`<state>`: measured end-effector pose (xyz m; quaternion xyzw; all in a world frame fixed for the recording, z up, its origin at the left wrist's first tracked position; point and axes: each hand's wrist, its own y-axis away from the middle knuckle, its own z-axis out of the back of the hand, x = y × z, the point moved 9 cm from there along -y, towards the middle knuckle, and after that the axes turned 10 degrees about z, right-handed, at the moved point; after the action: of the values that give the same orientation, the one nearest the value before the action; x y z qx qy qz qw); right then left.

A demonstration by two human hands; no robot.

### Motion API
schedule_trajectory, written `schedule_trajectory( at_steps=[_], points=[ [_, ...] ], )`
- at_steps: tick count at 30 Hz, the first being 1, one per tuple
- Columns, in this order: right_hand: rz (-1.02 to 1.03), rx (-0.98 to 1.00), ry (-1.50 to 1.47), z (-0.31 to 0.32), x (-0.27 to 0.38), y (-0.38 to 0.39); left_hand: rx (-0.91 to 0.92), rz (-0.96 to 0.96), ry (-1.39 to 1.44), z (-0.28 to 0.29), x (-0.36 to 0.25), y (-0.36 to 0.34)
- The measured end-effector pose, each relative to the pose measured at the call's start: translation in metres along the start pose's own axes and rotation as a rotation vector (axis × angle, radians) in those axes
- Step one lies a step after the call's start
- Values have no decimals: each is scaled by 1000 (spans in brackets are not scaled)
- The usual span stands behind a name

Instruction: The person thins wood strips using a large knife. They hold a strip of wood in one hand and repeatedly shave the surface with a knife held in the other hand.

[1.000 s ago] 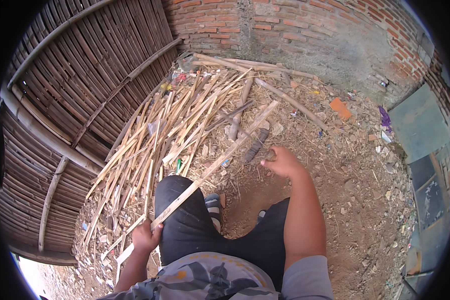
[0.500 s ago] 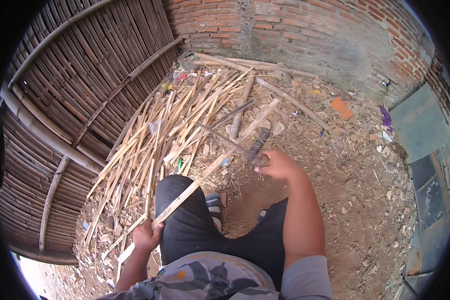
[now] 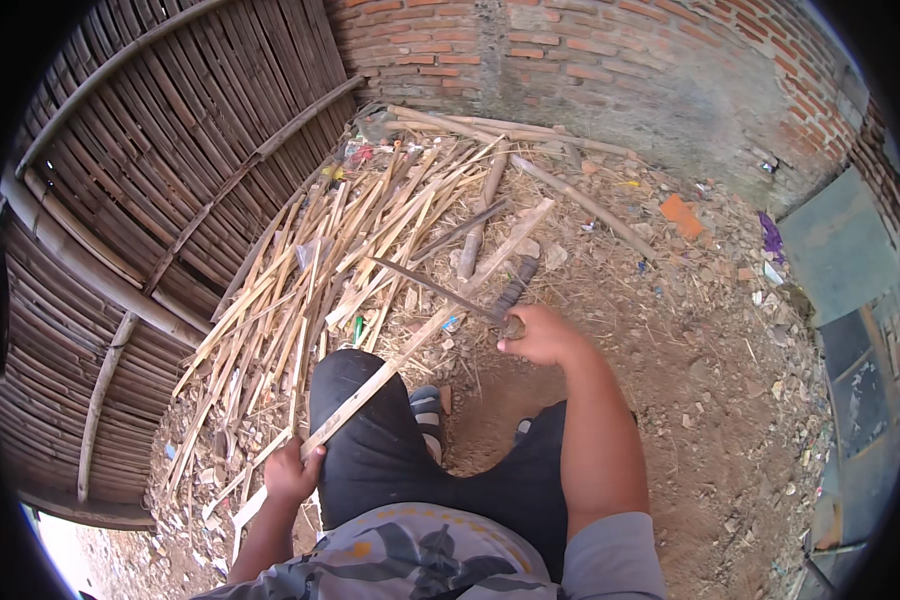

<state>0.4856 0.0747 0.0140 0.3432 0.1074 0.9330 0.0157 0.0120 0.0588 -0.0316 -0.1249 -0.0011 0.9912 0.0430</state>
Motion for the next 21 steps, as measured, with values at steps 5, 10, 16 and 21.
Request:
schedule_trajectory(
  at_steps=[5,10,16,21],
  points=[
    [-108,-172,-38,25,-47,3,0,5,-9,0,-2,0],
    [-131,-240,-82,32,-54,9,23,3,-2,-3,-4,-2],
    [30,-56,73,0,5,1,-23,-16,35,2,0,1],
    [20,-64,3,8,-23,-4,-19,-14,15,0,0,-1]
  ],
)
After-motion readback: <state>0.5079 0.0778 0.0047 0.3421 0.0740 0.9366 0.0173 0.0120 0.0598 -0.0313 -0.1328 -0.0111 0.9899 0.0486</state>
